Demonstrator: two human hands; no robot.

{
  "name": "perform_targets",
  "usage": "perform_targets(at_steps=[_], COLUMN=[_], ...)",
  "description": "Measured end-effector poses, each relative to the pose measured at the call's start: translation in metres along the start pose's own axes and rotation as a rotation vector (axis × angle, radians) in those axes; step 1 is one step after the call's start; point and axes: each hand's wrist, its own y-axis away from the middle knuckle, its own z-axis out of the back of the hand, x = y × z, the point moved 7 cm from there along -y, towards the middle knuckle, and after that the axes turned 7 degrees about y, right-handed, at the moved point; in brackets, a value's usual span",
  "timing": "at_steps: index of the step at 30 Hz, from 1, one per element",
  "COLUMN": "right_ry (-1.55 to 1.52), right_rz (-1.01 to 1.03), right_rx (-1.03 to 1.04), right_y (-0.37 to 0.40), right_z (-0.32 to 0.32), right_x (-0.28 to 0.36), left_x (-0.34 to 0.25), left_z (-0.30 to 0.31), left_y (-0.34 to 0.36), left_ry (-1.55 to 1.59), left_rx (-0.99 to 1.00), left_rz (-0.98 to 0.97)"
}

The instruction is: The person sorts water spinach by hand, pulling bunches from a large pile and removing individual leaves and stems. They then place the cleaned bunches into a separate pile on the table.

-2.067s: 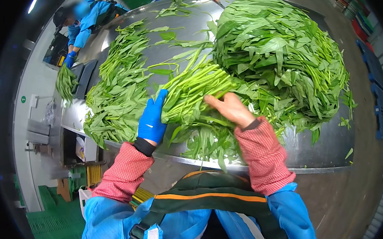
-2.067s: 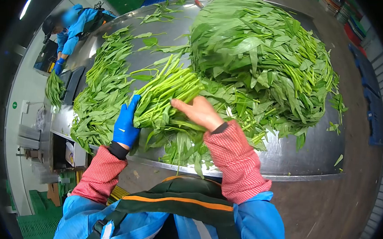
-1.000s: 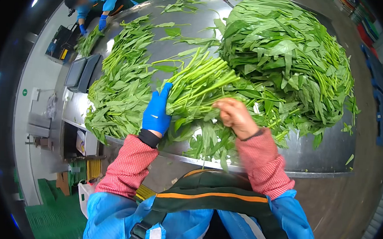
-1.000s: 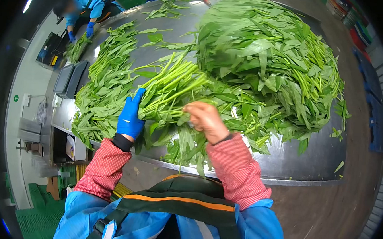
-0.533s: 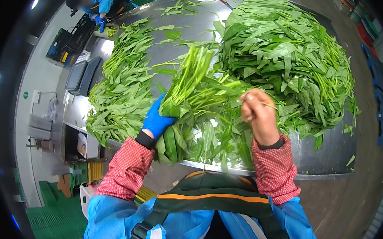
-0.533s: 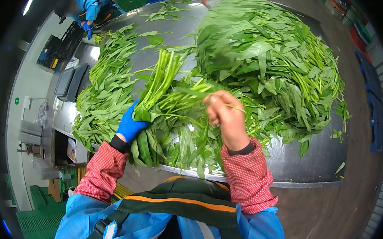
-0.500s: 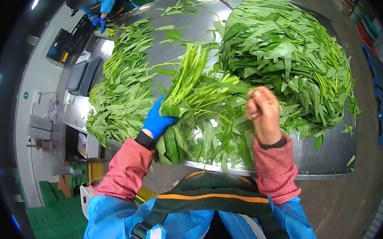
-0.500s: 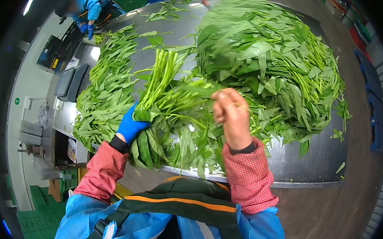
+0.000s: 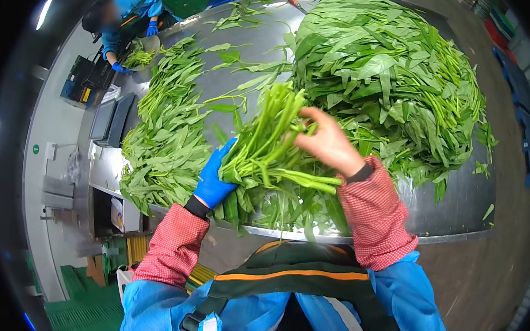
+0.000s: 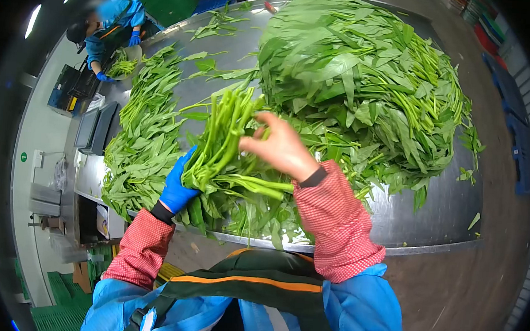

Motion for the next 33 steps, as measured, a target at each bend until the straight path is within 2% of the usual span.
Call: perform_targets(at_steps=[1, 3, 5, 6, 9, 10, 11, 13, 16, 19, 20, 23, 24, 27, 29, 30, 33], right_ry=[0.111, -0.124, -0.214, -0.217, -0.299, -0.458, -0.555, -0.566, -0.550, -0.687, -0.862, -1.536, -1.557, -1.477, -1.413, -1.356, -0.151], right_rz=[0.042, 0.107, -0.016, -0.071, 0.097, -0.166, -0.137, -0.156, 0.036, 0.033, 0.037, -0.135, -0.309, -0.043, 0.110, 0.104, -0.174], right_rx=[0.035, 0.101, 0.204, 0.169, 0.021, 0.036, 0.039, 0.014, 0.015, 0.055, 0.007, 0.257, 0.127, 0.220, 0.132, 0.151, -0.109], right_y=[0.000, -0.005, -0.001, 0.002, 0.009, 0.018, 0.015, 0.017, 0.008, 0.005, 0.004, 0.006, 0.013, 0.024, 0.035, 0.037, 0.030], right_z=[-0.013, -0.034, -0.038, -0.036, -0.008, 0.004, 0.011, 0.022, 0.028, 0.025, 0.021, -0.002, 0.000, 0.050, 0.089, 0.098, 0.075], right_x=[0.000, -0.020, -0.019, -0.024, -0.019, -0.016, -0.025, -0.032, -0.021, -0.009, -0.003, -0.012, -0.027, -0.016, -0.005, -0.007, -0.041], left_x=[-0.004, -0.009, -0.014, -0.011, -0.001, 0.002, 0.002, 0.000, -0.011, -0.011, -0.011, -0.010, -0.009, -0.003, 0.000, 0.002, -0.002], left_z=[0.001, 0.002, 0.005, 0.007, 0.015, 0.017, 0.018, 0.017, 0.012, 0.005, 0.004, 0.002, 0.004, 0.014, 0.021, 0.023, 0.022], left_y=[-0.001, -0.001, 0.001, 0.001, 0.004, 0.007, 0.008, 0.009, 0.006, 0.004, 0.004, 0.005, 0.006, 0.011, 0.015, 0.016, 0.012], left_ry=[-0.046, -0.139, -0.217, -0.247, -0.248, -0.233, -0.228, -0.215, -0.229, -0.251, -0.264, -0.346, -0.345, -0.382, -0.370, -0.338, -0.279], left_rx=[-0.009, -0.030, -0.042, -0.046, -0.078, -0.089, -0.079, -0.051, -0.010, 0.017, 0.022, 0.045, 0.055, 0.047, 0.024, 0.007, -0.023], left_rz=[-0.039, -0.109, -0.115, -0.121, -0.131, -0.132, -0.122, -0.111, -0.129, -0.157, -0.144, -0.188, -0.174, -0.157, -0.149, -0.146, -0.149])
